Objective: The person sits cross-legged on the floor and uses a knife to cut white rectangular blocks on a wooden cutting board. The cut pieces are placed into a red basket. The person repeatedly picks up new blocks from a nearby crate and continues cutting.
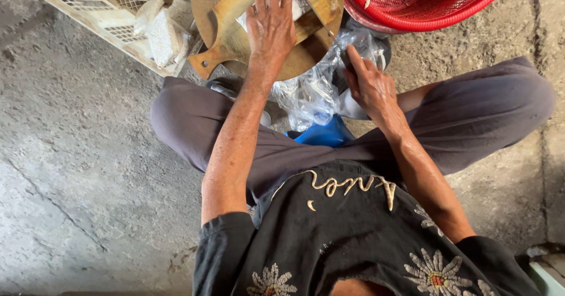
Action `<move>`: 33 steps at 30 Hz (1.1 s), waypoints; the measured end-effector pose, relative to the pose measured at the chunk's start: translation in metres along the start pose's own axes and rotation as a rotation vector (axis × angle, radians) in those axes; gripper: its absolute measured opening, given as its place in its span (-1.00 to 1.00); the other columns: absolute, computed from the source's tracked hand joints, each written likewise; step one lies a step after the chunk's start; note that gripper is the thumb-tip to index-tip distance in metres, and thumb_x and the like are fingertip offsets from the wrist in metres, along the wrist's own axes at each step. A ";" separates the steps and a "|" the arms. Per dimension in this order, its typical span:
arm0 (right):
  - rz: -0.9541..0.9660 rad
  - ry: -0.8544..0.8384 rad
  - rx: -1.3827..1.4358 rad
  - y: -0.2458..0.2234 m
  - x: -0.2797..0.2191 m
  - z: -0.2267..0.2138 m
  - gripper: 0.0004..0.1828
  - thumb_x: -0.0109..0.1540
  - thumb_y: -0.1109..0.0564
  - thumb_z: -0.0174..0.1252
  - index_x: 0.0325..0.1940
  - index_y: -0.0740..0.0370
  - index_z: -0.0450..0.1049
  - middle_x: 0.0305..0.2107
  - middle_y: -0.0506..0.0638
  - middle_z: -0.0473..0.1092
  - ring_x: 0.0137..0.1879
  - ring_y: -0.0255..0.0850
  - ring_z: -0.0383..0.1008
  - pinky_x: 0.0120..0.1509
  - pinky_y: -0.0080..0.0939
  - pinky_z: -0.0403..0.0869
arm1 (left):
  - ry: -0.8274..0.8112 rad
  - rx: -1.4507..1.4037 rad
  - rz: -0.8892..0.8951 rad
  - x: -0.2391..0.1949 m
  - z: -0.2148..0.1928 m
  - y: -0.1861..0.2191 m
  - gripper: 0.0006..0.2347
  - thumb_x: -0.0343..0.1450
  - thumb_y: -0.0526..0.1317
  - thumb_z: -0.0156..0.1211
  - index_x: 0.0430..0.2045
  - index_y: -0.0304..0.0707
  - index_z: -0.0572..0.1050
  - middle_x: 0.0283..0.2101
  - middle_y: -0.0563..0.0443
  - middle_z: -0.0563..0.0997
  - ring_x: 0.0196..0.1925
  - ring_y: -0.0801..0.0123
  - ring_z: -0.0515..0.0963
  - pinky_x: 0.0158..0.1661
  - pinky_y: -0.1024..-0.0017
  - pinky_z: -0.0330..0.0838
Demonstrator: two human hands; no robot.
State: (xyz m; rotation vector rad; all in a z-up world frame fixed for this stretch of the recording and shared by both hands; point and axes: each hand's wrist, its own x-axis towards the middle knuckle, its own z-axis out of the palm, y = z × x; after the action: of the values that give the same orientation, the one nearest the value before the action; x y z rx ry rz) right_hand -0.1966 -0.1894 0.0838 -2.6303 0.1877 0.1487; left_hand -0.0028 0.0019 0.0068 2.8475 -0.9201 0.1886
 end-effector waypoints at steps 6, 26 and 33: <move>0.028 0.061 0.076 0.012 -0.023 -0.011 -0.40 0.43 0.06 0.17 0.53 0.08 0.19 -0.18 0.26 0.51 -0.16 0.20 0.59 -0.12 0.17 0.52 | 0.042 0.029 0.007 0.001 -0.006 0.001 -0.37 0.28 -0.24 0.39 0.28 -0.22 0.29 0.26 -0.22 0.35 0.15 -0.09 0.50 -0.06 0.06 0.52; -0.025 0.073 0.046 0.014 -0.020 -0.005 -0.37 0.41 0.05 0.18 0.54 0.07 0.17 -0.16 0.25 0.51 -0.16 0.19 0.59 -0.17 0.14 0.53 | 0.083 -0.038 -0.022 -0.002 0.013 0.001 -0.43 0.34 -0.28 0.41 0.27 -0.27 0.31 0.27 -0.23 0.36 0.18 -0.05 0.52 0.00 0.08 0.58; -0.023 -0.011 0.024 0.008 -0.018 -0.014 -0.38 0.38 0.04 0.18 0.51 0.10 0.19 -0.16 0.28 0.51 -0.17 0.20 0.59 -0.19 0.15 0.53 | 0.132 -0.024 -0.015 0.002 0.005 0.002 -0.39 0.23 -0.26 0.40 0.22 -0.26 0.33 0.23 -0.24 0.37 0.15 -0.10 0.52 -0.02 0.02 0.56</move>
State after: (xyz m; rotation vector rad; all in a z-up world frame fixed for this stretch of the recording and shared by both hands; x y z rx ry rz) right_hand -0.2147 -0.2016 0.0947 -2.6067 0.1542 0.1516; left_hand -0.0018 -0.0017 0.0019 2.7802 -0.8677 0.3571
